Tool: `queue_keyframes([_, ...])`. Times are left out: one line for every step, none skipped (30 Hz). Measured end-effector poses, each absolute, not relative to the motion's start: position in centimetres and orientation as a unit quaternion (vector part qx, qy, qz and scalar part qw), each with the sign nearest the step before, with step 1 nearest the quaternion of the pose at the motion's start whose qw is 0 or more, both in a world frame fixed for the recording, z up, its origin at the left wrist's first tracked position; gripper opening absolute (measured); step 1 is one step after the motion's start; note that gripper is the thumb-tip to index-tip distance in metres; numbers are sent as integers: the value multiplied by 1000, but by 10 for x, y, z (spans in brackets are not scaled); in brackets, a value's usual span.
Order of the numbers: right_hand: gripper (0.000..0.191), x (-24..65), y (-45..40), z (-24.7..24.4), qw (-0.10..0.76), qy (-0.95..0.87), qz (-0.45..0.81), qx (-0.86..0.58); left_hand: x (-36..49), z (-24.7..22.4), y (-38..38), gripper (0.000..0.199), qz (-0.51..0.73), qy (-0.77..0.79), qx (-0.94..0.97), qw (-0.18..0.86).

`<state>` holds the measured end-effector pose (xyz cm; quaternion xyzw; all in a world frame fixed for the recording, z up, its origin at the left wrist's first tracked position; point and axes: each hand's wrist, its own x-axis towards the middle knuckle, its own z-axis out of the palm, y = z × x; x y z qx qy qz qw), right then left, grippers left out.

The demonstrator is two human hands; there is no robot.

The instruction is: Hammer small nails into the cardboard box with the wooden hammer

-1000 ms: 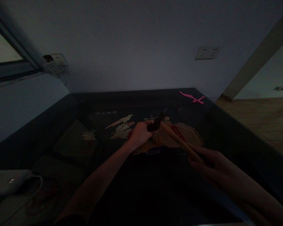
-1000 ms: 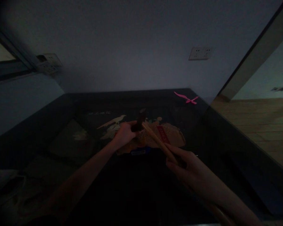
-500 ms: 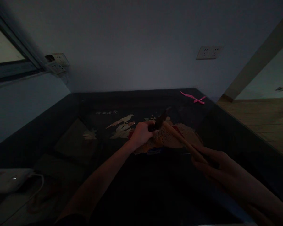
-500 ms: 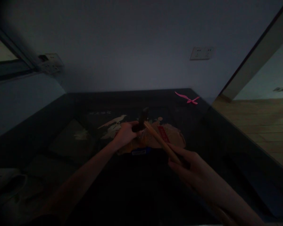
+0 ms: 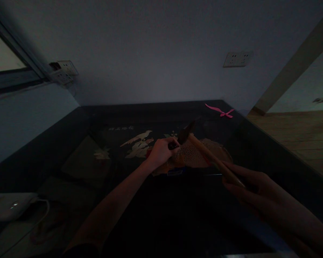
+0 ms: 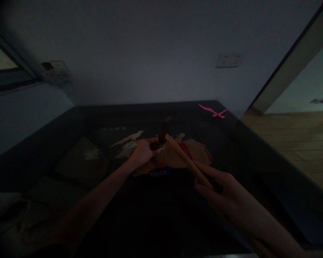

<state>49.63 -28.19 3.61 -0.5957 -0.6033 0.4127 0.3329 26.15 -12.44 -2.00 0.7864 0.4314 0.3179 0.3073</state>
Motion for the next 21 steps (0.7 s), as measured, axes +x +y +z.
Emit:
queue_keyframes([53, 496, -282, 36, 322, -606, 413, -598, 262, -19, -124, 11, 314, 434, 787, 307])
queue_keyframes([53, 495, -281, 35, 302, -610, 419, -601, 261, -18, -124, 11, 308, 436, 788, 306])
queue_keyframes([54, 493, -280, 34, 282, -613, 426, -602, 261, -17, -125, 14, 304, 438, 790, 304])
queue_keyframes([54, 491, -279, 34, 273, -616, 432, -600, 261, -16, -125, 17, 301, 437, 792, 302])
queue_keyframes([54, 490, -278, 34, 270, -618, 435, -597, 261, -15, -125, 21, 301, 436, 793, 302])
queue_keyframes([54, 489, -278, 34, 270, -621, 436, -593, 261, -15, -125, 24, 304, 435, 792, 302])
queue_keyframes([53, 488, -278, 35, 273, -623, 434, -591, 262, -15, -126, 24, 309, 436, 789, 304])
queue_keyframes([53, 488, -278, 36, 276, -625, 431, -590, 262, -15, -126, 22, 313, 437, 786, 306])
queue_keyframes([54, 489, -278, 37, 279, -624, 427, -592, 262, -16, -126, 20, 315, 440, 782, 310])
queue_keyframes([54, 490, -278, 37, 285, -621, 421, -596, 262, -17, -126, 18, 315, 442, 779, 313])
queue_keyframes([55, 490, -278, 38, 293, -618, 414, -600, 263, -18, -125, 16, 316, 444, 778, 314])
queue_keyframes([55, 490, -278, 37, 299, -618, 409, -602, 263, -19, -125, 16, 316, 442, 779, 314])
queue_keyframes([54, 490, -278, 37, 303, -619, 404, -601, 263, -20, -124, 16, 316, 437, 781, 314])
queue_keyframes([53, 489, -277, 36, 304, -622, 402, -599, 262, -20, -123, 18, 317, 432, 784, 314])
queue_keyframes([52, 489, -276, 35, 301, -626, 402, -596, 262, -21, -123, 20, 316, 427, 787, 315])
queue_keyframes([52, 488, -276, 34, 295, -629, 405, -594, 262, -21, -123, 22, 315, 422, 789, 316])
queue_keyframes([53, 488, -276, 33, 288, -630, 410, -594, 261, -20, -123, 24, 312, 421, 790, 317])
queue_keyframes([54, 488, -276, 33, 283, -626, 416, -596, 261, -20, -123, 24, 309, 423, 791, 316])
queue_keyframes([56, 489, -277, 33, 281, -620, 420, -600, 261, -20, -123, 23, 306, 427, 790, 315])
queue_keyframes([59, 490, -278, 33, 284, -614, 421, -603, 261, -20, -123, 20, 305, 432, 789, 313])
queue_keyframes([60, 490, -280, 33, 288, -611, 420, -606, 261, -20, -124, 17, 305, 437, 786, 313])
